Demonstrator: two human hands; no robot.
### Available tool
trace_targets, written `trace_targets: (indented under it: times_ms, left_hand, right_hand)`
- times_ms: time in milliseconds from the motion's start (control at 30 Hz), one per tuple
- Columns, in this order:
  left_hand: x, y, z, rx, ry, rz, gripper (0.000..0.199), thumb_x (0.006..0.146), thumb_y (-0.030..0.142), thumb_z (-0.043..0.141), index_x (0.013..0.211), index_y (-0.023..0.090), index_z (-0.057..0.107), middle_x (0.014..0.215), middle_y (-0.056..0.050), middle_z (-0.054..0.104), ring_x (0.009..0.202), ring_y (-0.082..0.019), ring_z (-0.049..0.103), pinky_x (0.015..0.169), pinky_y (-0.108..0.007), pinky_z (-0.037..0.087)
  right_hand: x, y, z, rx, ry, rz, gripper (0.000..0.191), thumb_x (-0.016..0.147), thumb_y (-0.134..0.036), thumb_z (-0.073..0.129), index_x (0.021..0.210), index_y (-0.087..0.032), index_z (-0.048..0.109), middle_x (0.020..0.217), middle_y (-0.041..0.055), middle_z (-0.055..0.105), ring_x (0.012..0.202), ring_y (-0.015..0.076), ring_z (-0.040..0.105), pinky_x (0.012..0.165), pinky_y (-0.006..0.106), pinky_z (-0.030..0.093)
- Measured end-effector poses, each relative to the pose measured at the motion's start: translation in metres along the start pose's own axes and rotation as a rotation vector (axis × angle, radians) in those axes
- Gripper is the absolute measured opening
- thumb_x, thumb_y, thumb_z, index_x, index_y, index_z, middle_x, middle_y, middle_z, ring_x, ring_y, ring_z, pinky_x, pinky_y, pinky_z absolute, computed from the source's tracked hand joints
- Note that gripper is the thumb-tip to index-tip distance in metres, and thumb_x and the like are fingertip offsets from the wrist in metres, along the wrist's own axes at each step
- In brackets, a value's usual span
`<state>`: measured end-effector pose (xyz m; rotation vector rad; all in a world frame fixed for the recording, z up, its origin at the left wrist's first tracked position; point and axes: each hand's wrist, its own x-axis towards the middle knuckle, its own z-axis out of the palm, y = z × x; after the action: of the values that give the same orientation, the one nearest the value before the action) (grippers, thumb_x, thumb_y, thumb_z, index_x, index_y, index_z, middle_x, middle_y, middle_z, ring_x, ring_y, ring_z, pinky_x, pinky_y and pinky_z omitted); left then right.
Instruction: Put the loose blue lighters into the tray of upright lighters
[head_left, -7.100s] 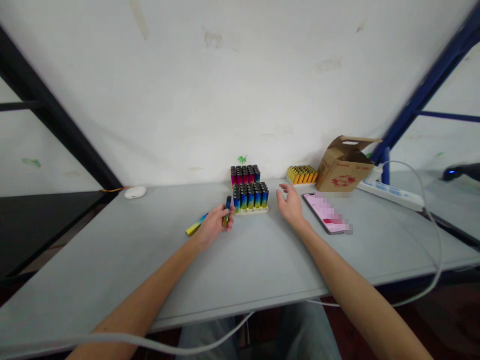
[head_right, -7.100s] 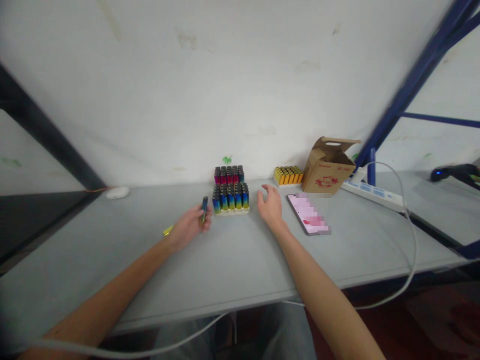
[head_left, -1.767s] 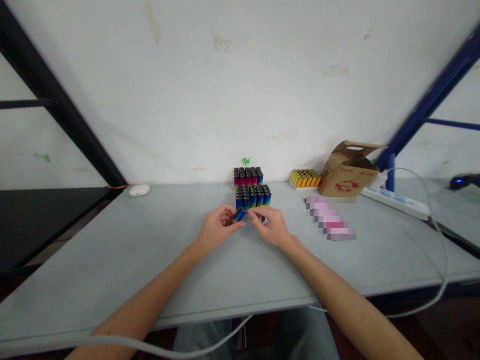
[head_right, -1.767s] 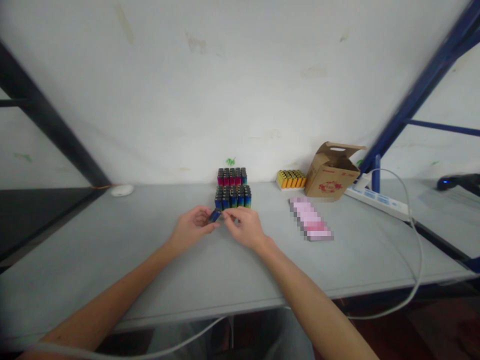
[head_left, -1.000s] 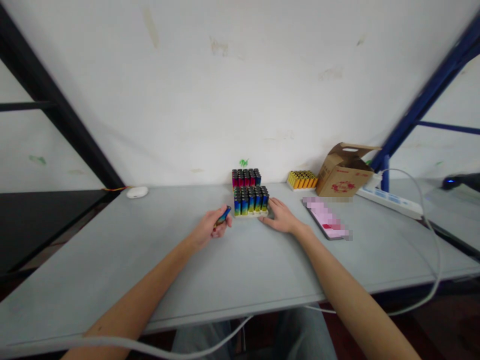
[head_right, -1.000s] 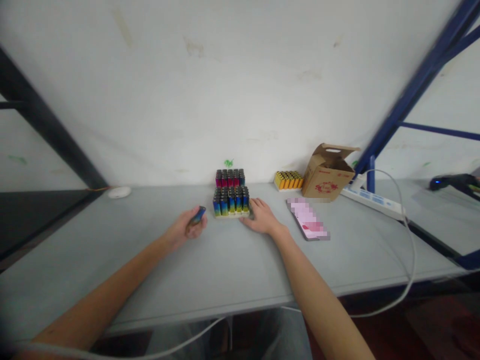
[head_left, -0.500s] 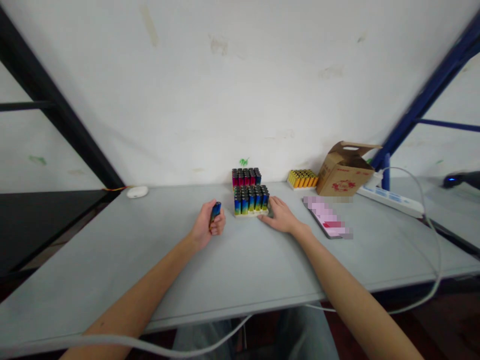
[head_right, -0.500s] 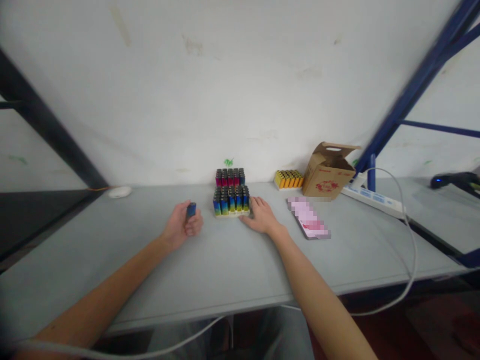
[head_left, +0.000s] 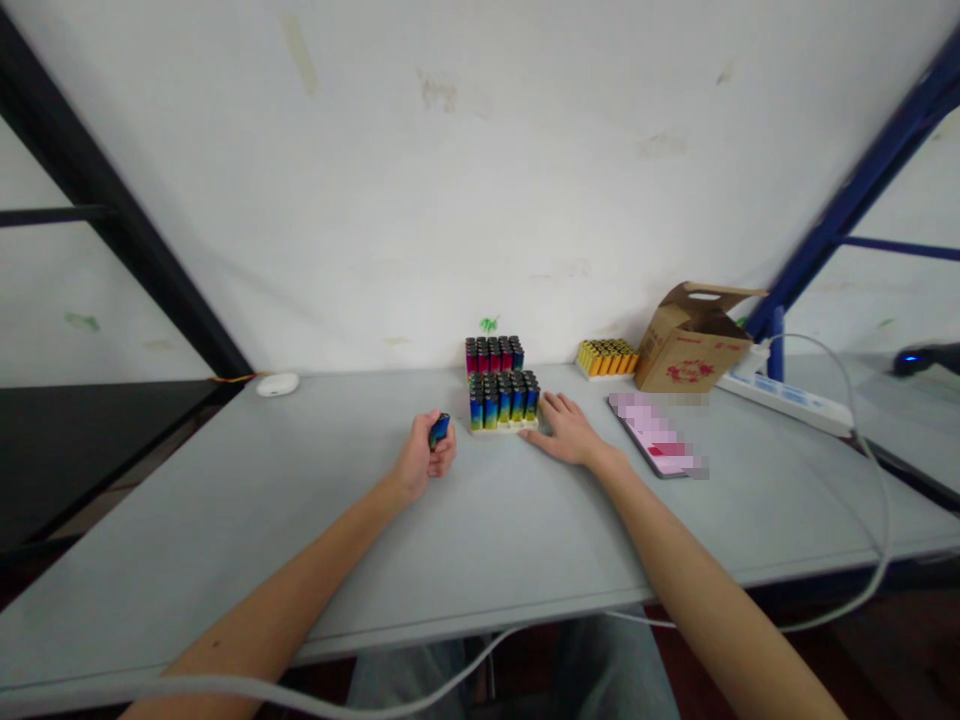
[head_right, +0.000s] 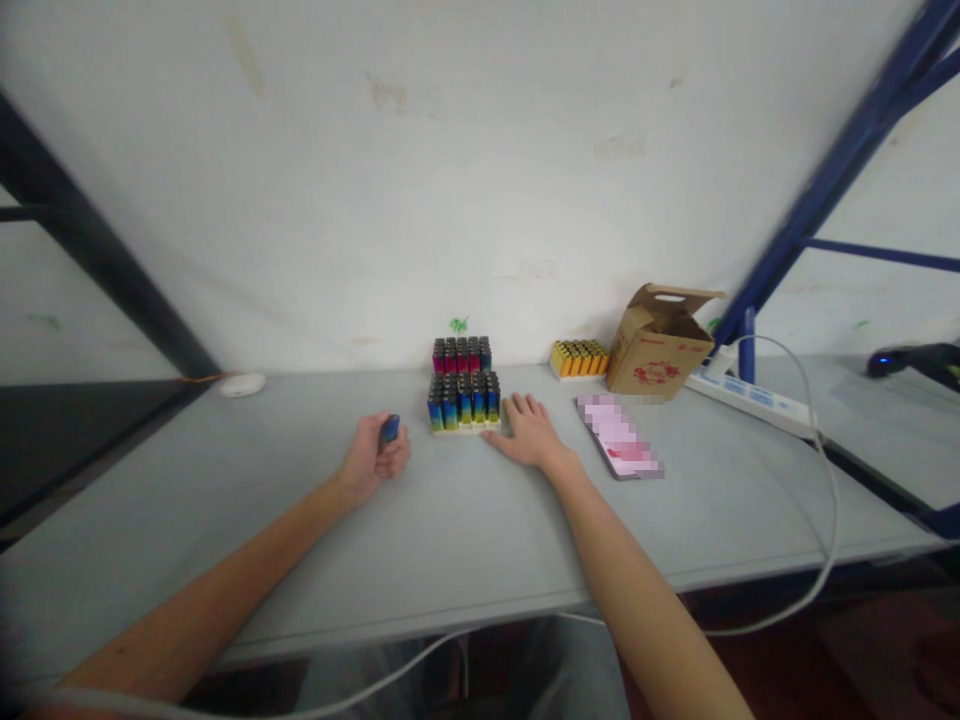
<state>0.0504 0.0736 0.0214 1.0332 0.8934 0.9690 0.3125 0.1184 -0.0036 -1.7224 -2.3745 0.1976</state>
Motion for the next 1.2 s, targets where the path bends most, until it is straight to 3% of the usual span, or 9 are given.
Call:
trace_targets:
  times_ms: [333,1033,1200]
  left_hand:
    - [0.0002,-0.0041,0.0076,-0.003,0.036,-0.034,0.050,0.083,0.060,0.037,0.050,0.023,0.032,0.042,0.010,0.015,0.037,-0.007,0.010,0.035,-0.018,0.011]
    - [0.0010,-0.0061,0.0022,-0.040,-0.039,0.020,0.053,0.082,0.064,0.041,0.050,0.022,0.034,0.042,0.010,0.015,0.038,-0.006,0.010,0.036,-0.018,0.013]
    - [-0.0003,-0.0043,0.0043,-0.056,-0.010,0.026,0.053,0.084,0.064,0.040,0.054,0.021,0.037,0.043,0.010,0.019,0.037,-0.006,0.013,0.036,-0.017,0.016]
  right_hand:
    - [-0.0006,-0.0006,0.0006,-0.014,0.015,-0.008,0.084,0.090,-0.068,0.042,0.150,-0.010,0.036,0.158,0.0201,0.033,0.146,0.0416,0.027,0.118,0.051,0.024]
    - [-0.0009,-0.0009,-0.0004,-0.019,0.007,-0.003,0.084,0.090,-0.067,0.043,0.151,-0.009,0.036,0.158,0.0208,0.032,0.146,0.0427,0.026,0.118,0.051,0.024]
    - [-0.0012,-0.0011,-0.0007,-0.016,0.005,0.002,0.084,0.090,-0.067,0.043,0.150,-0.008,0.036,0.158,0.0210,0.031,0.146,0.0427,0.026,0.118,0.051,0.024]
